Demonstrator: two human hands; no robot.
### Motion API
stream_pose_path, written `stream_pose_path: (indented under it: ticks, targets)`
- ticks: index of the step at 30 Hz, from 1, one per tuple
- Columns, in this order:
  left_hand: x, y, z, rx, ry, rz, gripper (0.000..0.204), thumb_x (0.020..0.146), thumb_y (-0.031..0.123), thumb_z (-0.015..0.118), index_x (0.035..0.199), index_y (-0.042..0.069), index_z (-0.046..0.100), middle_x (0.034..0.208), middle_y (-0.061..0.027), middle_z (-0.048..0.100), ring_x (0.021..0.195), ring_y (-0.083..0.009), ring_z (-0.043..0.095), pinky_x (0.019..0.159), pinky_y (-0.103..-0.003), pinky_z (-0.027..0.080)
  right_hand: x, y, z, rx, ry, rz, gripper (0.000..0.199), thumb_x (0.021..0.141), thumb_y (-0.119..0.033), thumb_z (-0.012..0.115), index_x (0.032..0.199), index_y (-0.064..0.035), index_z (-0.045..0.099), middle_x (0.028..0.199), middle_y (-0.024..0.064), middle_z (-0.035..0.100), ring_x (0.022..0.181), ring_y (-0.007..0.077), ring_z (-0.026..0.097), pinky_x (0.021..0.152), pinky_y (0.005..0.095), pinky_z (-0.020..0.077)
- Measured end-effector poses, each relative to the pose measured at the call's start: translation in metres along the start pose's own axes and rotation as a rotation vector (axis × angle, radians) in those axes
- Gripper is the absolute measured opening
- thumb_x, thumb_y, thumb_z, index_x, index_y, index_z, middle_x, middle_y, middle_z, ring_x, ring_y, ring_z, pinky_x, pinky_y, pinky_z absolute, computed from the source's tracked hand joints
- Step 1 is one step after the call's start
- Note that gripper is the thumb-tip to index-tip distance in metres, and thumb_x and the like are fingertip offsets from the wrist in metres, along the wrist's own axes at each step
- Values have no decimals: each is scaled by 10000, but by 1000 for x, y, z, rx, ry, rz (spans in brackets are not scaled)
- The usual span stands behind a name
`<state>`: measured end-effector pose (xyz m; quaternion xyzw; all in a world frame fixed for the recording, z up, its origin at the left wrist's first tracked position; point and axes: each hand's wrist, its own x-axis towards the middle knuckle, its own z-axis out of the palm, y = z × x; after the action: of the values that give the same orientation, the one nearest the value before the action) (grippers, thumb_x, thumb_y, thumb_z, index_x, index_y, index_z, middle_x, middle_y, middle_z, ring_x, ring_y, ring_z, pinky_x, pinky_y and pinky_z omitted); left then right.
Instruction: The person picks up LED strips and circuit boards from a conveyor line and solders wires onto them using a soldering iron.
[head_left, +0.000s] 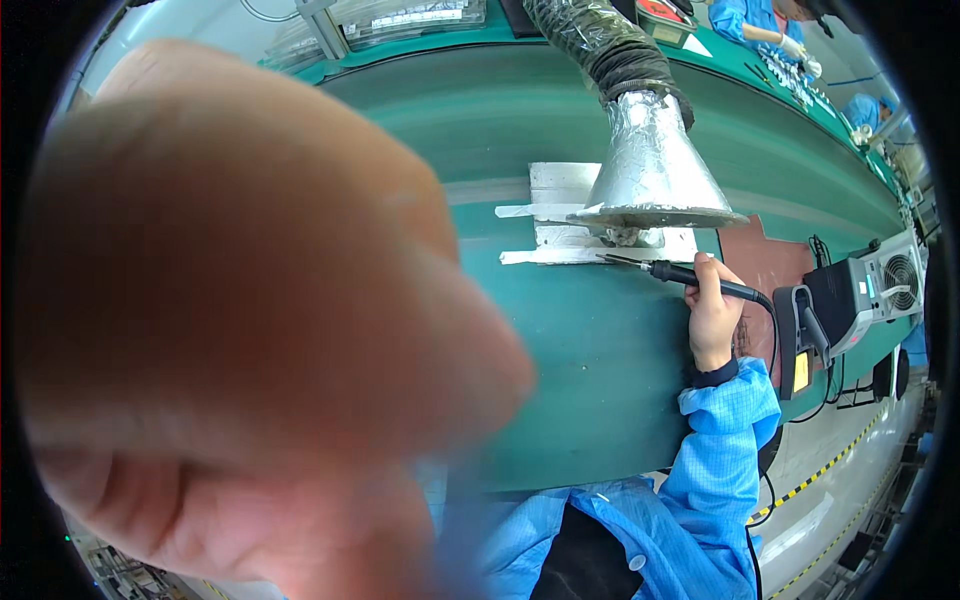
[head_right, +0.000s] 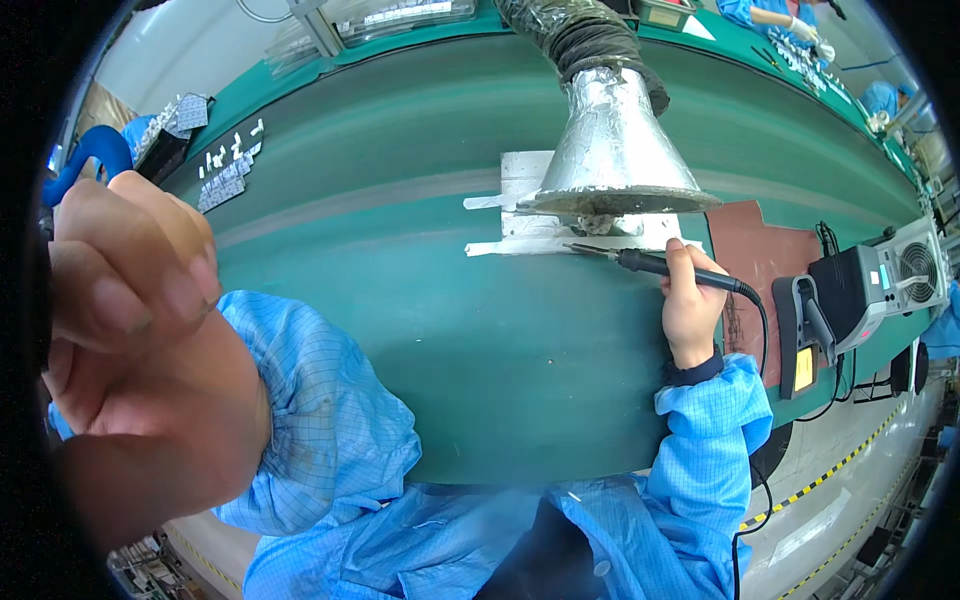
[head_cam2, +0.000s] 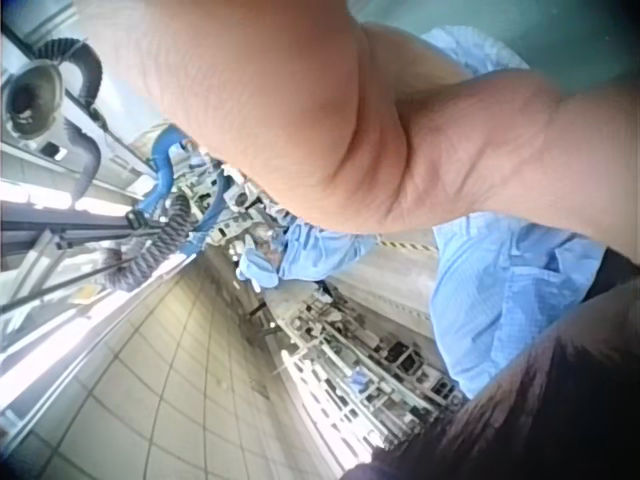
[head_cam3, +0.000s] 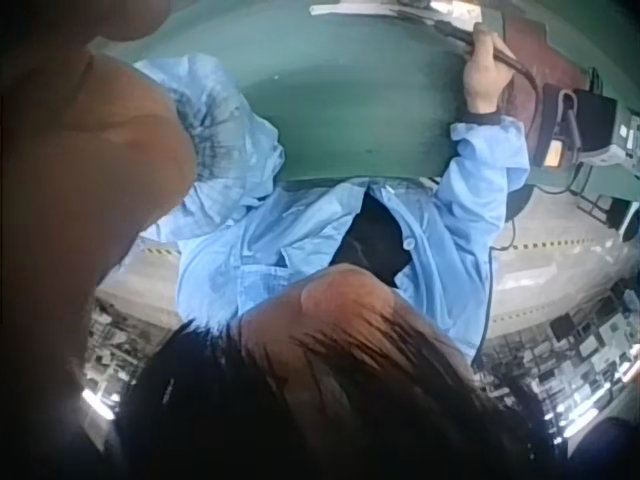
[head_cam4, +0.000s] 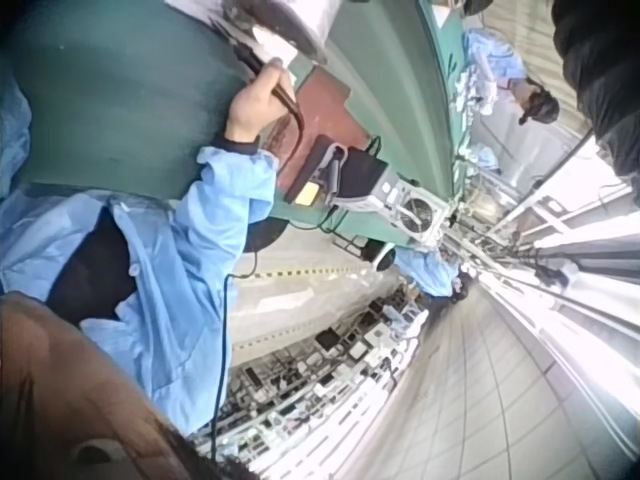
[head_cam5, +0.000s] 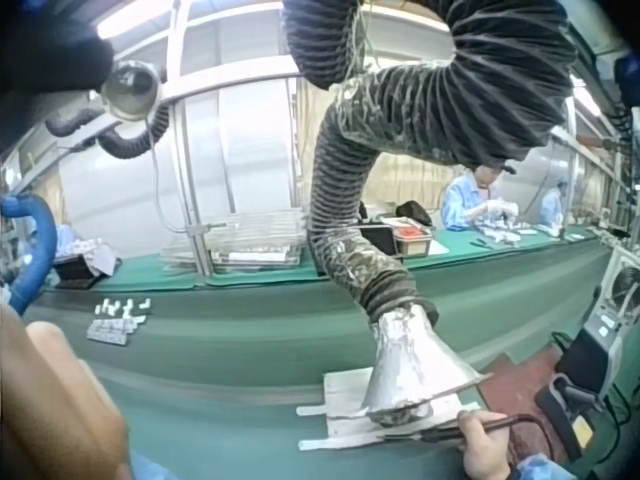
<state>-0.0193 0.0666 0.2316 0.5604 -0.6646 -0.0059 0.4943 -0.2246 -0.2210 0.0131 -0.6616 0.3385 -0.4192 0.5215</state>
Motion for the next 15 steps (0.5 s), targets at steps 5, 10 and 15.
stream_pose_path:
  ticks: [5,10,15]
  targets:
    - [1,-5,-2,35,26,23,223,875,318,628,900,115,538,807,-22,499,773,-158,516,665,-299,402,1,-2,-2,-11,-5,-24,313,937,-190,565,665,-35,564,577,-34,457,491,33,380,444,188,271]
    - [-2,-14,-6,85,103,68,235,877,329,624,906,113,535,813,-25,497,776,-161,511,669,-301,401,-2,-4,0,10,-6,-32,330,940,-184,564,635,-62,530,565,-49,436,477,22,351,428,191,239]
    - [-14,-20,-17,191,202,97,247,880,340,621,912,112,531,819,-29,495,780,-164,506,673,-302,400,-6,-7,3,14,21,31,414,935,-198,571,570,-38,460,539,-30,417,493,53,368,457,232,275]
